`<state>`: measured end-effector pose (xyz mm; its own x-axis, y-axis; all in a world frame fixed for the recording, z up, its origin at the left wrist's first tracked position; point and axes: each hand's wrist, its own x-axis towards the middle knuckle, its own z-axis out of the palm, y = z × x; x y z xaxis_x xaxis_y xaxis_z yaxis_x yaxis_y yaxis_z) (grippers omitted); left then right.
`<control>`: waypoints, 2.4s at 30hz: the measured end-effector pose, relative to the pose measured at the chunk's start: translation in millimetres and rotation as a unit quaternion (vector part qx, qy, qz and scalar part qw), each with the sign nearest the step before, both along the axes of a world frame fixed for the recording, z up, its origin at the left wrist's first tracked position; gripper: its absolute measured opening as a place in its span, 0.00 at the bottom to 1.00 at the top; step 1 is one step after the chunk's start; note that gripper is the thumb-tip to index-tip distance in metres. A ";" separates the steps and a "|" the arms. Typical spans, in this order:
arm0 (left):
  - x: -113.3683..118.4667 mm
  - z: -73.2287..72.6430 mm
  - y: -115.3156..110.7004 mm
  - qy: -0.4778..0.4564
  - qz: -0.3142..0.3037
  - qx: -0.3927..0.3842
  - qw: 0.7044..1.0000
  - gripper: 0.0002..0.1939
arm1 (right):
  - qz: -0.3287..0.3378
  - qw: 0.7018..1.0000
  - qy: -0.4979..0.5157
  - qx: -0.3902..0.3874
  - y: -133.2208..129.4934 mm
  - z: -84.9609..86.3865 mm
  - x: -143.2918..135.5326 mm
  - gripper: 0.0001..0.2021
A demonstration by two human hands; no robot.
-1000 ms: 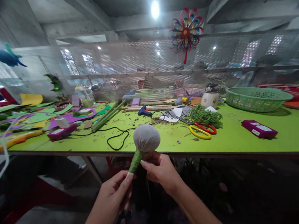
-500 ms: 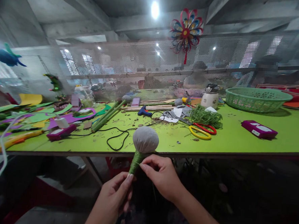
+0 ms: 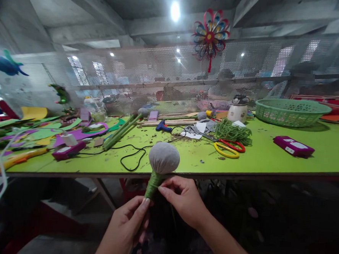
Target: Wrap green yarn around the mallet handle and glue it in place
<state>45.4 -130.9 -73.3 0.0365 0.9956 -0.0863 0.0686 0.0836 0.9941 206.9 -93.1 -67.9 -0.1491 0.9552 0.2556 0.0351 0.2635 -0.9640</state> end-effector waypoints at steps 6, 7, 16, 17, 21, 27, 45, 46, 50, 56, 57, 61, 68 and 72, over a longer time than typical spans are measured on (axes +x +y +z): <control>-1.1 0.6 -6.6 0.180 0.100 0.182 0.962 0.16 | 0.004 0.998 0.054 -0.022 0.0 -2.9 0.1 0.07; -1.3 0.0 -7.7 0.208 0.110 0.203 0.951 0.17 | 0.005 0.998 0.060 -0.025 -0.3 -3.2 0.3 0.07; -7.0 -14.8 -3.5 0.358 0.083 0.394 0.843 0.27 | -0.010 0.999 0.012 -0.030 -9.5 0.7 3.3 0.09; -7.9 -15.8 -3.1 0.363 0.077 0.400 0.838 0.26 | -0.010 1.000 0.007 -0.029 -10.1 0.9 3.6 0.09; -10.2 -18.3 -3.3 0.378 0.070 0.405 0.830 0.25 | -0.007 1.000 0.005 -0.029 -11.3 0.5 3.8 0.09; -10.7 -21.8 -3.0 0.352 0.083 0.431 0.826 0.26 | -0.008 1.000 0.012 -0.020 -11.5 -1.2 2.0 0.06; -7.6 -25.8 -4.7 0.336 0.091 0.399 0.848 0.24 | -0.024 0.998 -0.064 0.000 -16.9 -3.2 7.2 0.11; -8.3 -26.3 -4.2 0.340 0.090 0.397 0.848 0.24 | -0.023 0.997 -0.072 0.007 -17.7 -3.0 7.4 0.11; -11.3 -26.2 -3.3 0.359 0.059 0.379 0.851 0.24 | -0.020 0.994 -0.097 0.039 -21.7 0.0 6.3 0.11; -11.9 -22.7 -2.7 0.348 0.047 0.358 0.865 0.25 | -0.027 0.988 -0.132 0.081 -28.1 4.8 -0.3 0.09; -11.7 -21.9 -2.6 0.340 0.046 0.354 0.870 0.24 | -0.026 0.987 -0.134 0.087 -28.9 4.7 -1.4 0.08; -11.4 -15.1 -4.1 0.302 0.032 0.296 0.906 0.22 | -0.027 0.987 -0.128 0.095 -29.7 2.7 -3.1 0.09; -5.4 1.5 -11.0 0.102 0.021 0.119 0.987 0.22 | -0.038 0.988 -0.119 0.088 -25.1 -1.2 -0.5 0.10; 0.6 4.7 -12.7 -0.059 -0.008 -0.004 0.998 0.28 | -0.043 0.989 -0.108 0.090 -23.1 -5.9 -0.6 0.10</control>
